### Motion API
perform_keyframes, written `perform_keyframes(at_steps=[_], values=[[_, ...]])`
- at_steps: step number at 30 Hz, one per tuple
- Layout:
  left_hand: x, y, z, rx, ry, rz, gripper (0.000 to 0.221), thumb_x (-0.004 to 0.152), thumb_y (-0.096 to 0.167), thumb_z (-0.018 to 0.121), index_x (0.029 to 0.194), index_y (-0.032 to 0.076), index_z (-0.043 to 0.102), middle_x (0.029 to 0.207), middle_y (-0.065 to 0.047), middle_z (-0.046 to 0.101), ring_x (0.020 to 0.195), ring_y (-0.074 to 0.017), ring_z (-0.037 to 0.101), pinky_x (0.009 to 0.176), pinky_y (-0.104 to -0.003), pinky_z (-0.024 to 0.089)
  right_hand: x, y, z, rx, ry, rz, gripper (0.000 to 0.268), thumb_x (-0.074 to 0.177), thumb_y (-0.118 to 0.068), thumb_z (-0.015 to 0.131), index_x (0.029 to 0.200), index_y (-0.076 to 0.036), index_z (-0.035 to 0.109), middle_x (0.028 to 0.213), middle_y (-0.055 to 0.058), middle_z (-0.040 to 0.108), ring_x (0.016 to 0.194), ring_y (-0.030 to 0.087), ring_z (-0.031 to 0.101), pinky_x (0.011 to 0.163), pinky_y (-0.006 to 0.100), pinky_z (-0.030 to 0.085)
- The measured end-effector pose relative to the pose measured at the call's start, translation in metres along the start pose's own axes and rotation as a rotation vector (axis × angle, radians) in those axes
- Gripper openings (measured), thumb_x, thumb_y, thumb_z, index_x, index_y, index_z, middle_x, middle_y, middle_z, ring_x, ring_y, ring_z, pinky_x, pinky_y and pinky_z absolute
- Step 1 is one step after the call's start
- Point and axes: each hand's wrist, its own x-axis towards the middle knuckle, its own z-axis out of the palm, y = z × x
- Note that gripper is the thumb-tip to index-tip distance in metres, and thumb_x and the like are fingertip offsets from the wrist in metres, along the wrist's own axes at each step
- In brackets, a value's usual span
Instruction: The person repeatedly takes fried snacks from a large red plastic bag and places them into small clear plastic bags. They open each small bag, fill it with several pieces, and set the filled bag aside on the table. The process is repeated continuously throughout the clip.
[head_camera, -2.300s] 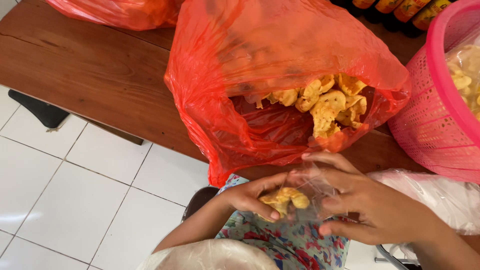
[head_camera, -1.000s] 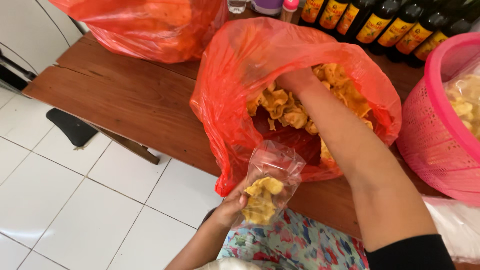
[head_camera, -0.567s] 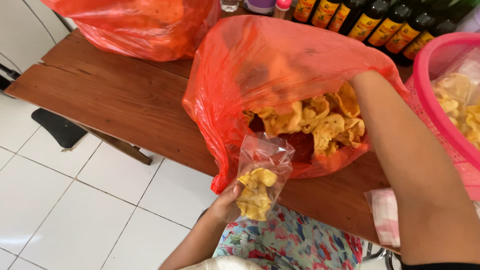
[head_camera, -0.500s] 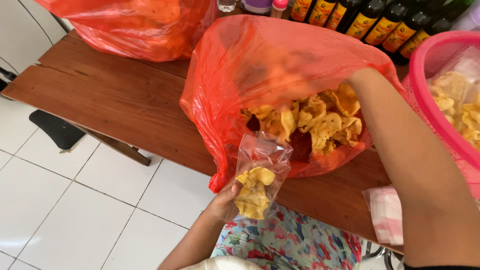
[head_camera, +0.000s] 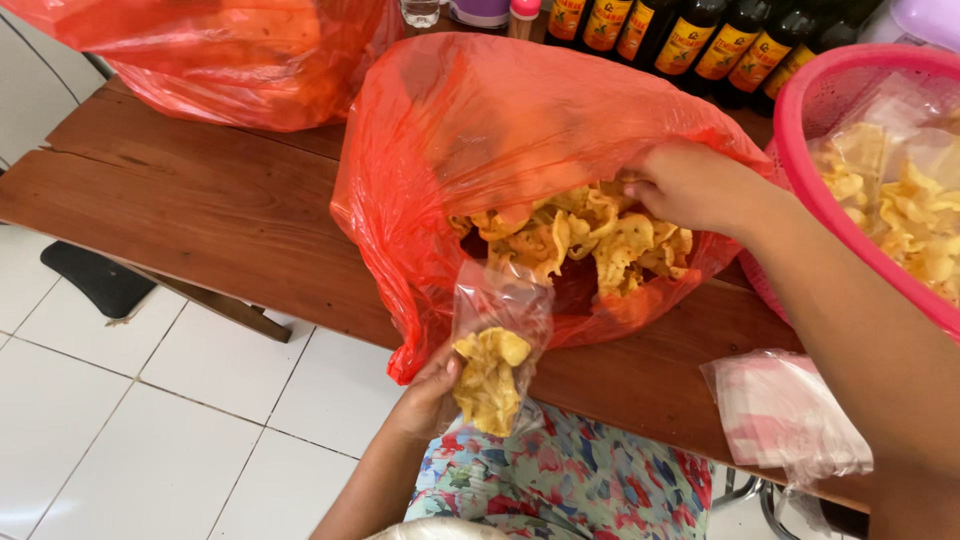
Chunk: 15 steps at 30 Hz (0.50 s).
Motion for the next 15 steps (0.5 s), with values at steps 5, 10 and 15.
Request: perform_keyframes(at_steps=[5, 10, 15], values=[[0.002, 0.0, 0.006, -0.115, -0.108, -0.024, 0.077, 0.106, 0.051, 0.055, 0.158, 0.0, 0.031, 0.142, -0.02, 0.055, 0.126, -0.0337, 0.059, 0.108, -0.047, 0.049, -0.014, 0.021, 0.009, -0.093, 0.009, -0.014, 0.018, 0.084, -0.008, 0.067, 0.101, -0.007, 0.074, 0.103, 0.015, 0.073, 0.098, 0.035, 0.069, 0.085, 0.046, 0.055], [0.0, 0.0, 0.01, 0.007, -0.004, -0.051, 0.078, 0.103, 0.051, 0.053, 0.158, -0.001, 0.033, 0.146, -0.014, 0.054, 0.131, -0.0247, 0.055, 0.111, -0.041, 0.046, -0.041, 0.022, 0.032, -0.192, -0.107, 0.135, 0.035, 0.079, -0.022, 0.077, 0.111, -0.012, 0.069, 0.11, 0.013, 0.07, 0.095, 0.034, 0.071, 0.079, 0.046, 0.057], [0.001, -0.002, 0.012, 0.055, -0.029, -0.059, 0.078, 0.103, 0.052, 0.053, 0.158, 0.0, 0.033, 0.147, -0.012, 0.053, 0.133, -0.0228, 0.054, 0.112, -0.039, 0.044, -0.046, 0.038, 0.051, -0.073, -0.039, 0.157, 0.043, 0.085, -0.028, 0.076, 0.123, -0.014, 0.063, 0.109, 0.014, 0.072, 0.096, 0.033, 0.07, 0.081, 0.045, 0.056]])
